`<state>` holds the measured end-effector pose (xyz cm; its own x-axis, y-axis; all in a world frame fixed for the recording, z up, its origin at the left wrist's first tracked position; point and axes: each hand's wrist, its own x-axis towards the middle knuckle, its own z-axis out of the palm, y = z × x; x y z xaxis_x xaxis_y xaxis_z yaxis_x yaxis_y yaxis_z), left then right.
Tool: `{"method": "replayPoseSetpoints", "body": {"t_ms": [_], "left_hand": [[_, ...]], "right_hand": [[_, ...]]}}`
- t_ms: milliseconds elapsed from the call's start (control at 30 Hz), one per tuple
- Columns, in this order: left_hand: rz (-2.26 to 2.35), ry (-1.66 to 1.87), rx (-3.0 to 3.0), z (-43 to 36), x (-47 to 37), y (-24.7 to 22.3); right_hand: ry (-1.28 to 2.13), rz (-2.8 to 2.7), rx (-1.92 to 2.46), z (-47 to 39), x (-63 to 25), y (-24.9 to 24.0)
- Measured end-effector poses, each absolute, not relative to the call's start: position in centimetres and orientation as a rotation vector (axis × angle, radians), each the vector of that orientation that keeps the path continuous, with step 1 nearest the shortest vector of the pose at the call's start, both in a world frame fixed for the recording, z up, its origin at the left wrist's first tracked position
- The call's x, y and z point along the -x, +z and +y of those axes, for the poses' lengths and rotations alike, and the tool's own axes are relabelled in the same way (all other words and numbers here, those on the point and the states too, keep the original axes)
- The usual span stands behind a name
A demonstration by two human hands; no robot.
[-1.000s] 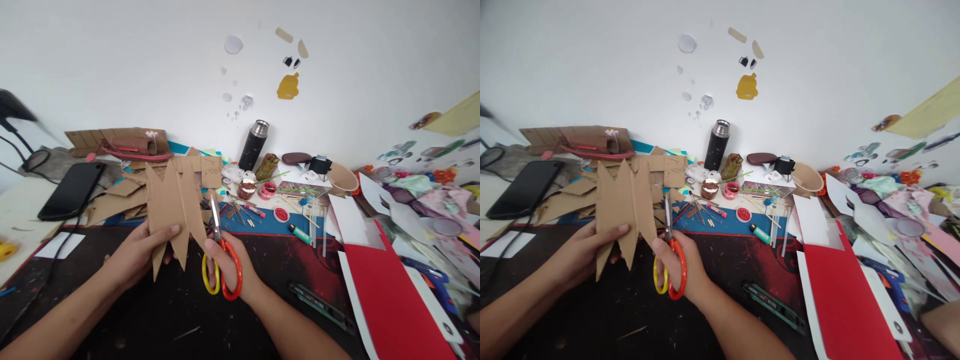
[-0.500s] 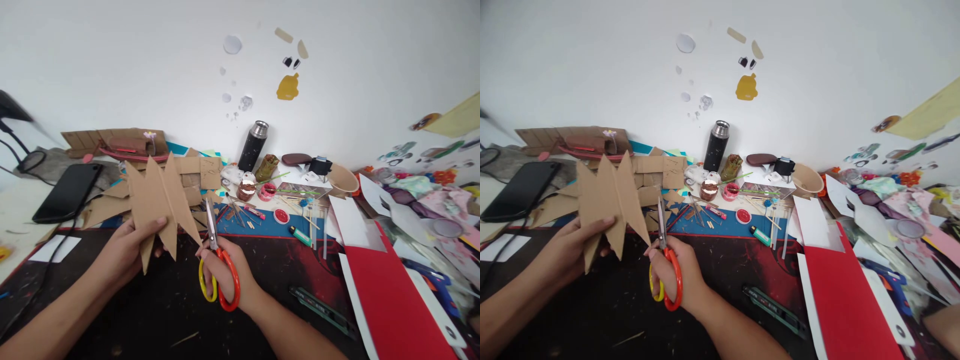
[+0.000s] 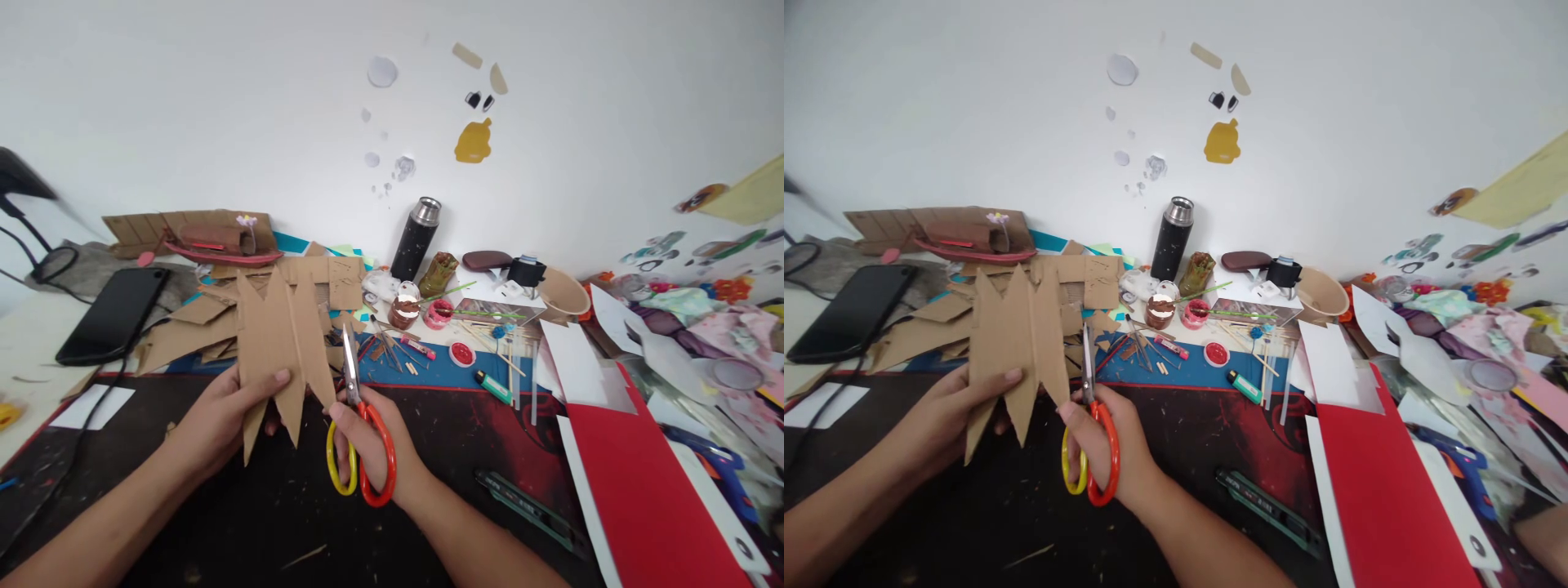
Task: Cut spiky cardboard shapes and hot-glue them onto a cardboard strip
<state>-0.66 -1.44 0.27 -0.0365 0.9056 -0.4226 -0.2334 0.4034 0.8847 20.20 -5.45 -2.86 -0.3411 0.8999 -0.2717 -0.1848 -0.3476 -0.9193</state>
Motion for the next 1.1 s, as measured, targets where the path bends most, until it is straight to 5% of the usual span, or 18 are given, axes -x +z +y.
{"method": "replayPoseSetpoints", "body": {"t_ms": [1100], "left_hand": [[0.926,0.968,-0.799,-1.8,0.8,-2.3]], "right_hand": [[1.631,-0.958,1.185,-5.5,-20.2,-2.7]]}}
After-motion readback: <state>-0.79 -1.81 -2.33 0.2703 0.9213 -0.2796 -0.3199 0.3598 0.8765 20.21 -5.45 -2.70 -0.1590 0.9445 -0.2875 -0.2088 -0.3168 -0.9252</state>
